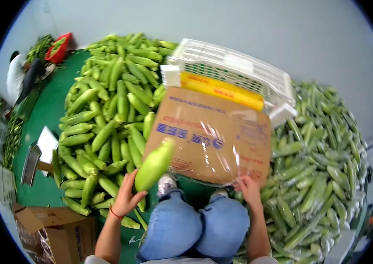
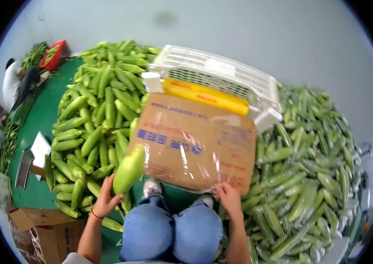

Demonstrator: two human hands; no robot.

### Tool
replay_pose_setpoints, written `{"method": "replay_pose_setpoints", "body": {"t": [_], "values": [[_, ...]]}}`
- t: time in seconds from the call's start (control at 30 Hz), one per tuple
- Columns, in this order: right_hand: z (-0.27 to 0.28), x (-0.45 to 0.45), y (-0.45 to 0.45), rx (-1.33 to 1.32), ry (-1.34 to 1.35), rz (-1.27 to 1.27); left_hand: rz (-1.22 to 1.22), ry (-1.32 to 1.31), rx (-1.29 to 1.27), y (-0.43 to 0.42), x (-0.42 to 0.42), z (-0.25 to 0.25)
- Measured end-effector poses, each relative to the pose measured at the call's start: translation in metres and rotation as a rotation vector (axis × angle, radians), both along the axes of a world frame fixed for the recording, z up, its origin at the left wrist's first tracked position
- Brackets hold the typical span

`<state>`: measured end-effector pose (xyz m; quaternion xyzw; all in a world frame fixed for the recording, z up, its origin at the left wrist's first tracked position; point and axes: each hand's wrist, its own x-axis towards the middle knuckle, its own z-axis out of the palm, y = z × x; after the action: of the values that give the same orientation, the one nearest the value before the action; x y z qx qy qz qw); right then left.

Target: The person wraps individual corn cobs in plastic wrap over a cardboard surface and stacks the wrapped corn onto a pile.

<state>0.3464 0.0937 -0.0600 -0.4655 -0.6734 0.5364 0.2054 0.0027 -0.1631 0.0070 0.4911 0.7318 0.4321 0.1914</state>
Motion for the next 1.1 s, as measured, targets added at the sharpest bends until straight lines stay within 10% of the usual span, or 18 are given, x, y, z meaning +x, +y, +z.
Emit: {"method": "replay_pose_setpoints", "body": {"t": [0.2,0.37,0.43,0.5,0.57,0.7,0.87,1.0,1.1], "values": [[0.024,-0.007,-0.027,0.653,-0.509,0.033,-0.471,0.693,0.093,0.167,0.039,0.032],[0.063,0.008,-0.004,-0.065,0.439,-0.16,-0.708,0.498,-0.289,0.22,0.035,0.022],[0.069,-0.042,0.018,0.137,0.511,-0.09,-0.747,0.4,-0.312,0.229,0.026,0.008],[0.046,-0.08,0.045,0.892,-0.135,0.229,-0.613,0.554,-0.093,0.229,0.03,0.006],[0.044,-0.086,0.056,0.924,-0.254,0.192,-0.353,0.771,0.317,0.208,0.052,-0.004],[0.033,-0.102,0.081,0.935,-0.326,0.174,-0.255,0.696,0.098,0.158,0.048,-0.036],[0.033,-0.11,0.086,1.029,-0.218,0.16,0.093,-0.005,0.039,0.19,-0.035,-0.005],[0.028,-0.117,0.091,1.072,-0.173,0.163,-0.271,0.469,0.231,0.304,-0.043,0.001],[0.029,-0.118,0.094,1.003,-0.222,0.171,-0.619,0.768,-0.405,0.336,0.009,-0.03]]}}
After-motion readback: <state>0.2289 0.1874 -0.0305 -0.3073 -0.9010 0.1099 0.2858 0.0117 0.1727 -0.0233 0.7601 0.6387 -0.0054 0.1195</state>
